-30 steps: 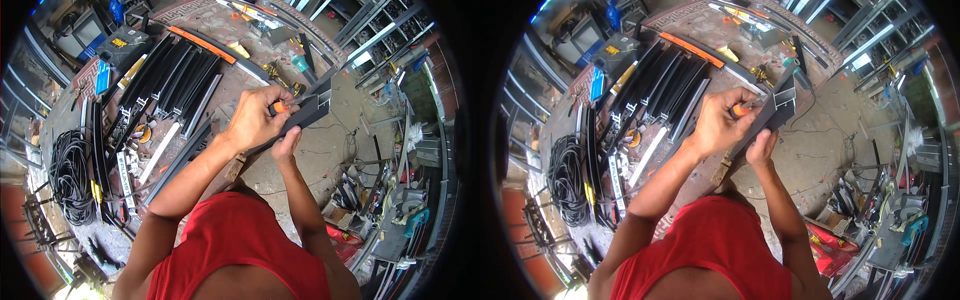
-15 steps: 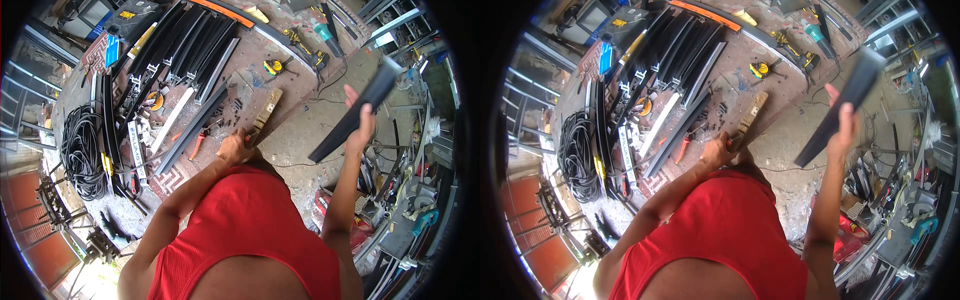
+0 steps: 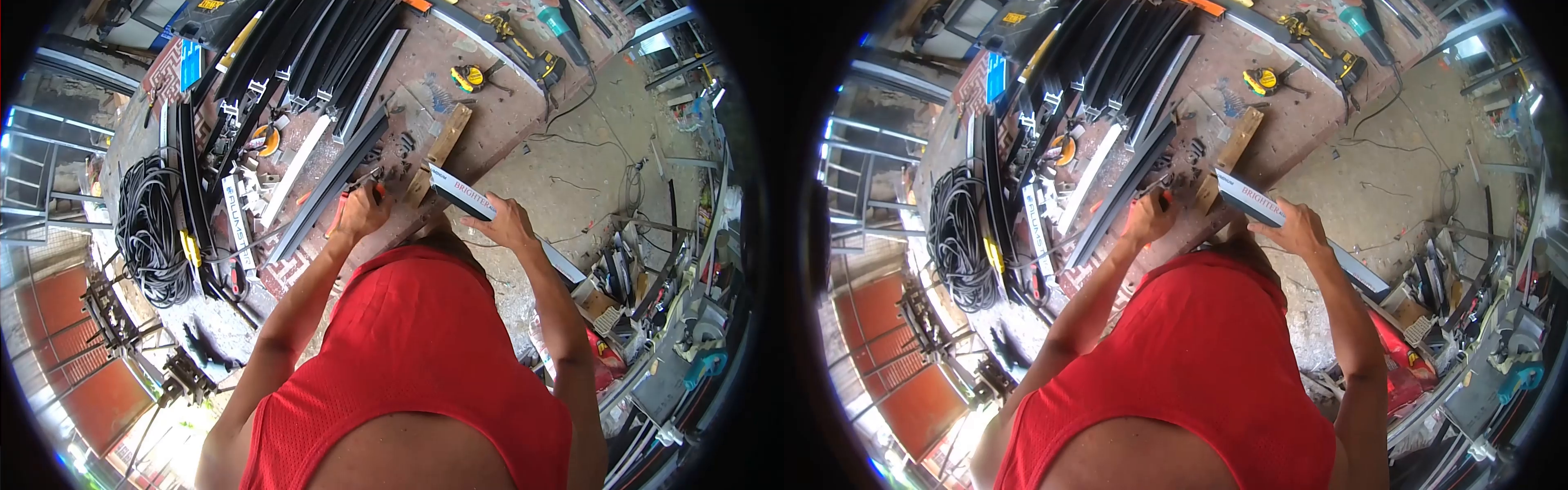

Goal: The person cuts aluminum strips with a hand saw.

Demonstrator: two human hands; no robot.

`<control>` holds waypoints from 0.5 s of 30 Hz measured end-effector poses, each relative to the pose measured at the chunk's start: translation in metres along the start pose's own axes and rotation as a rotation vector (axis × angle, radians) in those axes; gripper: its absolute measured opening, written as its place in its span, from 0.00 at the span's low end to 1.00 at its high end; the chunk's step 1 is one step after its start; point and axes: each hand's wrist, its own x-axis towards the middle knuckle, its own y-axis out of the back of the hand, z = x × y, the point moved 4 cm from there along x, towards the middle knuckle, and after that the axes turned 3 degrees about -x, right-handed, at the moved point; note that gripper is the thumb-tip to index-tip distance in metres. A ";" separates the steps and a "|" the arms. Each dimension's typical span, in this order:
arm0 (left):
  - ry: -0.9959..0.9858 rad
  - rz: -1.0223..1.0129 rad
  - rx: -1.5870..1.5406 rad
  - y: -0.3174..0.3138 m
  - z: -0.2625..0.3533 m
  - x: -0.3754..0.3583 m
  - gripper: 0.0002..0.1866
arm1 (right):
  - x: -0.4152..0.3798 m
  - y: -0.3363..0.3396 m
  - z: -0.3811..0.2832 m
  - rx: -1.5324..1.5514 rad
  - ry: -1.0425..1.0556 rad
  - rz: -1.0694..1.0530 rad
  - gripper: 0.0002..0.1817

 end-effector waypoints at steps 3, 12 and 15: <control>-0.134 0.021 -0.011 0.016 0.009 0.001 0.13 | 0.003 0.007 0.001 -0.021 0.029 -0.020 0.33; -0.044 -0.174 0.196 0.033 0.033 0.015 0.16 | 0.001 0.000 0.021 -0.072 0.087 -0.040 0.33; -0.140 -0.261 0.216 0.037 0.045 0.020 0.16 | 0.008 -0.013 0.018 -0.069 0.096 -0.036 0.33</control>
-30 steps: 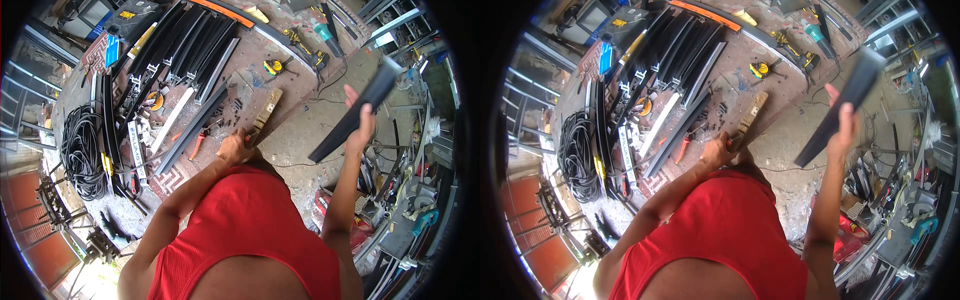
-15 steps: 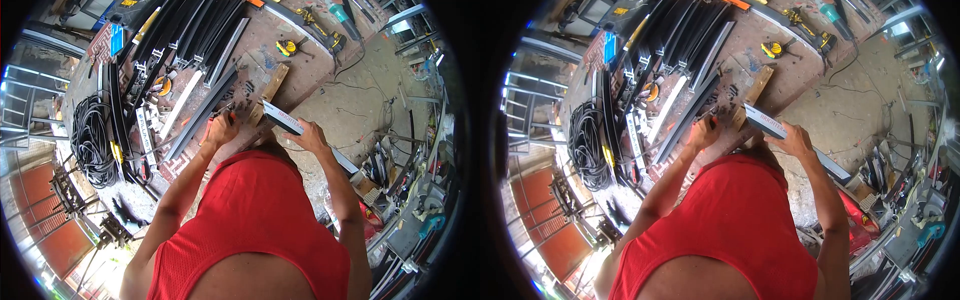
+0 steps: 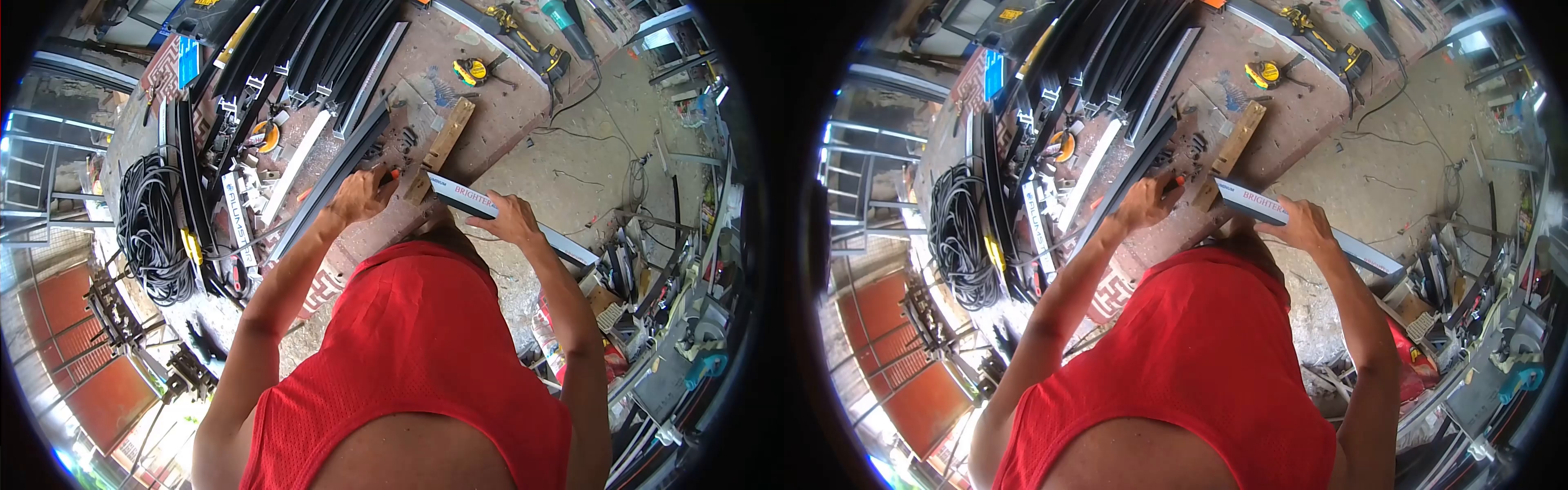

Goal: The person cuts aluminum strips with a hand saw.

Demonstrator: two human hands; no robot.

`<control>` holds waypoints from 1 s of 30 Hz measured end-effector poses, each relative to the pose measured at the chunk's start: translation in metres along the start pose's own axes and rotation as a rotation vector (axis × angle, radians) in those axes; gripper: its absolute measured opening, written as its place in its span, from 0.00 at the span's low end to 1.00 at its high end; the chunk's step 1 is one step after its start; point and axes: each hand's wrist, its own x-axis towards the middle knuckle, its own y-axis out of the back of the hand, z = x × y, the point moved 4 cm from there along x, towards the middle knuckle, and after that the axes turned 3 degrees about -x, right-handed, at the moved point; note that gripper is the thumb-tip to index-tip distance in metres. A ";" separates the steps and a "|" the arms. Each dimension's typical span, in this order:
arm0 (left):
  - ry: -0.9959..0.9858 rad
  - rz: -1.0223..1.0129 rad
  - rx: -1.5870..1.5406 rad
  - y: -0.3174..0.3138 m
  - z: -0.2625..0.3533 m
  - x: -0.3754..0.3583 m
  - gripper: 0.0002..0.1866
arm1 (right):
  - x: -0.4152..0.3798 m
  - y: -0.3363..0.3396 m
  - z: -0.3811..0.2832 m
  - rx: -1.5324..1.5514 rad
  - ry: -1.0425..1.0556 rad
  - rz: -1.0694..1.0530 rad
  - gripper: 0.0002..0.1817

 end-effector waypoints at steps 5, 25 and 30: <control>0.023 0.033 0.091 -0.021 -0.005 0.013 0.13 | 0.002 -0.018 0.001 -0.010 -0.015 0.009 0.36; 0.273 0.236 -0.069 -0.089 0.064 -0.010 0.20 | -0.025 -0.046 -0.037 0.081 -0.125 -0.007 0.26; 0.329 0.231 -0.098 -0.090 0.061 -0.009 0.19 | -0.026 -0.049 -0.036 0.092 -0.040 0.032 0.24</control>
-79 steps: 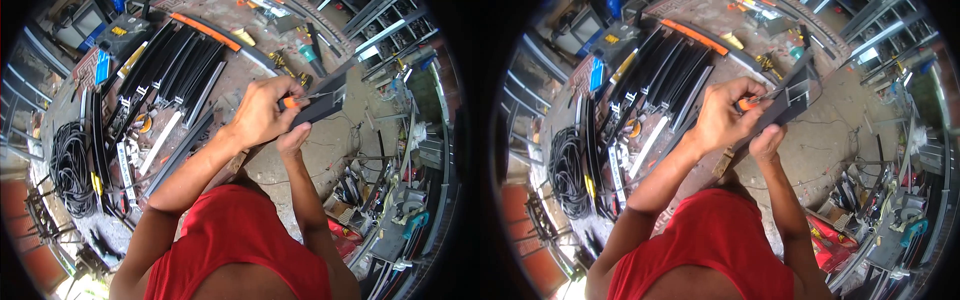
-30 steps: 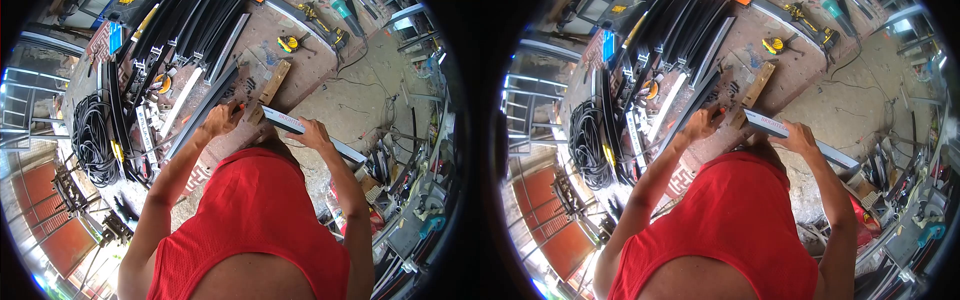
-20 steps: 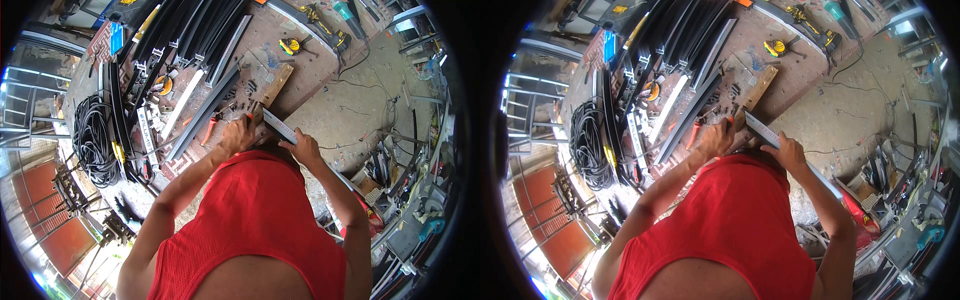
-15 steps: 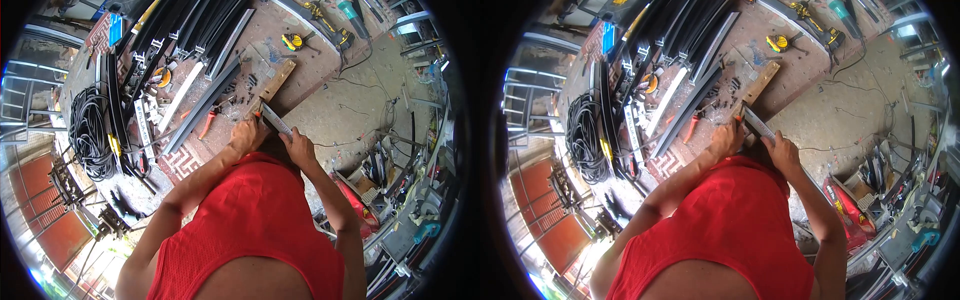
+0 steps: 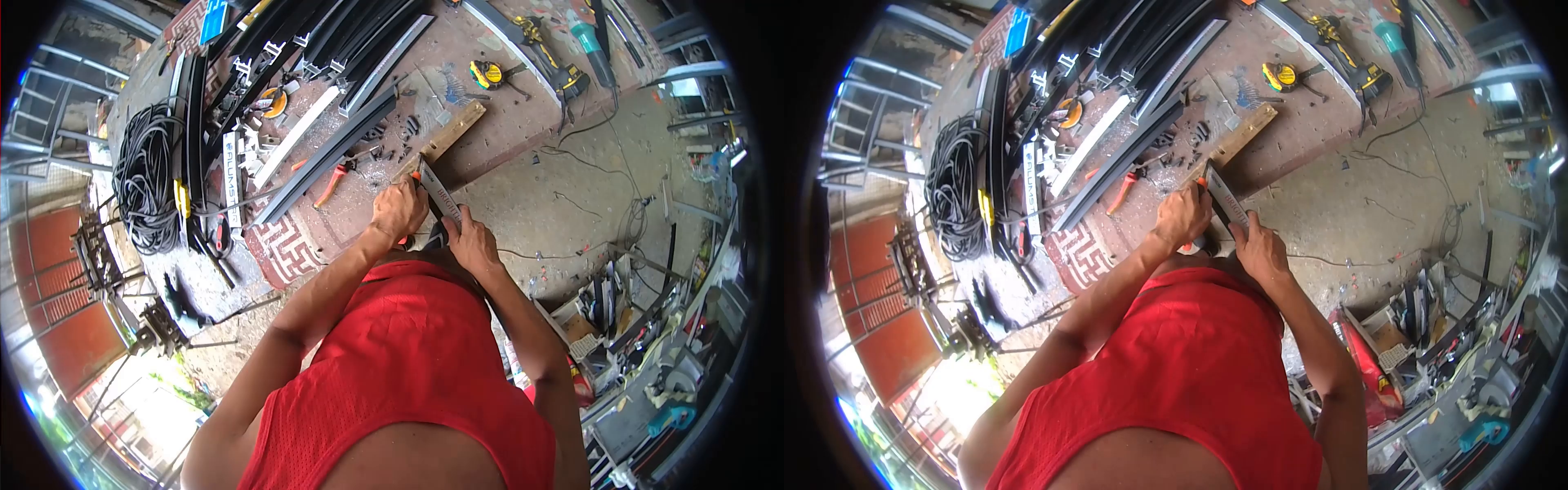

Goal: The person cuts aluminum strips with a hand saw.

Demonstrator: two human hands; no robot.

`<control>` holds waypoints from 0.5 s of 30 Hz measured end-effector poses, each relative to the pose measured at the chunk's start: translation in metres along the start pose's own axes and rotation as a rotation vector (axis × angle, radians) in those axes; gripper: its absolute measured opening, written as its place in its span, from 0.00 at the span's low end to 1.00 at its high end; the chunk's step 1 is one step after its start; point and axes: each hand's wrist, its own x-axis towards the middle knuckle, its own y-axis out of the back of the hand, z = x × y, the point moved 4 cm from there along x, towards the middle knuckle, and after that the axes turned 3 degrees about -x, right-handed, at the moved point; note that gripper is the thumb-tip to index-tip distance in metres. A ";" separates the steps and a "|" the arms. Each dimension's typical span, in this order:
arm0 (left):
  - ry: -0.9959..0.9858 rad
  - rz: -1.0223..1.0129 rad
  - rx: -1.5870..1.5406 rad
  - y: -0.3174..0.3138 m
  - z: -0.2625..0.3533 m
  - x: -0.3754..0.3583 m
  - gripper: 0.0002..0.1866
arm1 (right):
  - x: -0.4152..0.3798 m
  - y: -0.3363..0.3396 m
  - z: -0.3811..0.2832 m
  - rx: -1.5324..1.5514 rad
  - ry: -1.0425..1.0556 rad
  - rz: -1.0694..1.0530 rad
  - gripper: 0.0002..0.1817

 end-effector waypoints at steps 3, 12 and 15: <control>-0.047 -0.006 0.065 0.017 0.019 -0.008 0.19 | 0.002 -0.002 0.001 0.006 0.026 0.018 0.23; 0.073 0.107 0.043 -0.008 0.016 -0.003 0.17 | 0.007 -0.010 0.011 0.051 0.111 0.039 0.25; 0.053 0.087 0.059 -0.016 0.015 0.000 0.17 | 0.008 -0.010 0.011 0.023 0.092 0.073 0.25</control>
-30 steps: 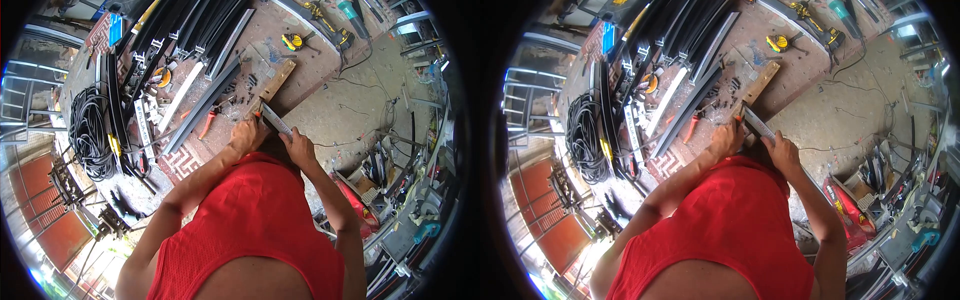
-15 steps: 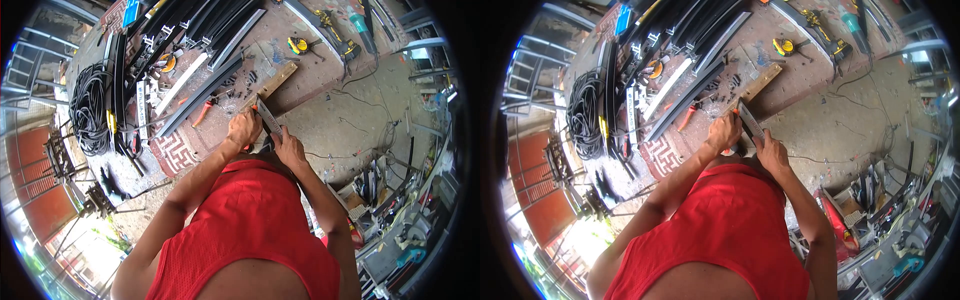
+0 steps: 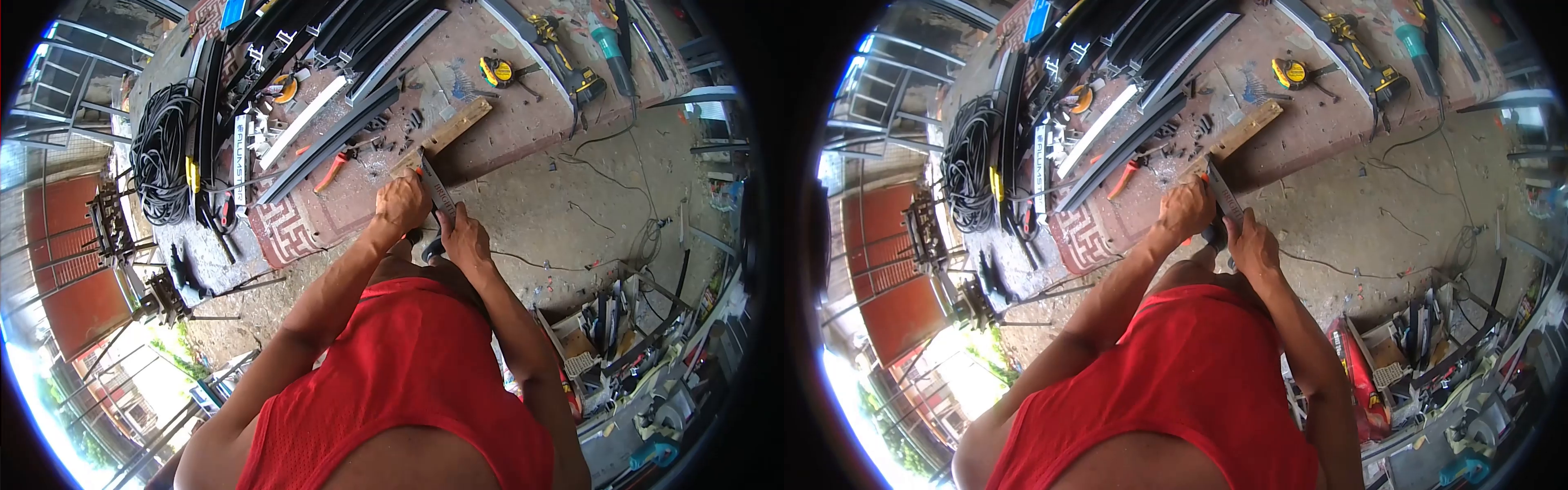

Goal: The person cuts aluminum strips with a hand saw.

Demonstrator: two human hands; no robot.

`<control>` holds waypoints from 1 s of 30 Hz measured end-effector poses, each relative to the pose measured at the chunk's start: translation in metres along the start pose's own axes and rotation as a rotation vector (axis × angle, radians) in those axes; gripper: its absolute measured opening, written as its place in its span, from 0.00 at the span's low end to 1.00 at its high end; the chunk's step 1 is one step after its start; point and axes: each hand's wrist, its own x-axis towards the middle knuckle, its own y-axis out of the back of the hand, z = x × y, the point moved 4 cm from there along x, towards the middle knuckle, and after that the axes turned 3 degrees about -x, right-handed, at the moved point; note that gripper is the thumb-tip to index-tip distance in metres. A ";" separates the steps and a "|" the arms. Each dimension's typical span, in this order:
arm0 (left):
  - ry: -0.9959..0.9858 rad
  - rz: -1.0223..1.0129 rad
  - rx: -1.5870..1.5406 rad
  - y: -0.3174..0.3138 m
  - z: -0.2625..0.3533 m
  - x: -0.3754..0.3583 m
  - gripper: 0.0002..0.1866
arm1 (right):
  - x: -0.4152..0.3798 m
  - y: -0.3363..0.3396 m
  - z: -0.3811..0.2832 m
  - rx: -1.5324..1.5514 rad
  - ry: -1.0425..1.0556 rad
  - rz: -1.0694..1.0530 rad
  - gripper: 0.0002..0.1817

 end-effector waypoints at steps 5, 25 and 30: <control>-0.059 0.001 0.033 -0.005 -0.008 -0.002 0.17 | 0.001 -0.004 0.000 -0.010 -0.026 0.008 0.26; 0.166 0.101 -0.835 0.088 0.021 -0.075 0.23 | 0.016 0.114 -0.035 0.818 0.199 -0.033 0.33; -0.385 0.197 -0.577 0.120 0.065 -0.068 0.46 | 0.064 0.187 -0.111 1.690 0.441 -0.005 0.43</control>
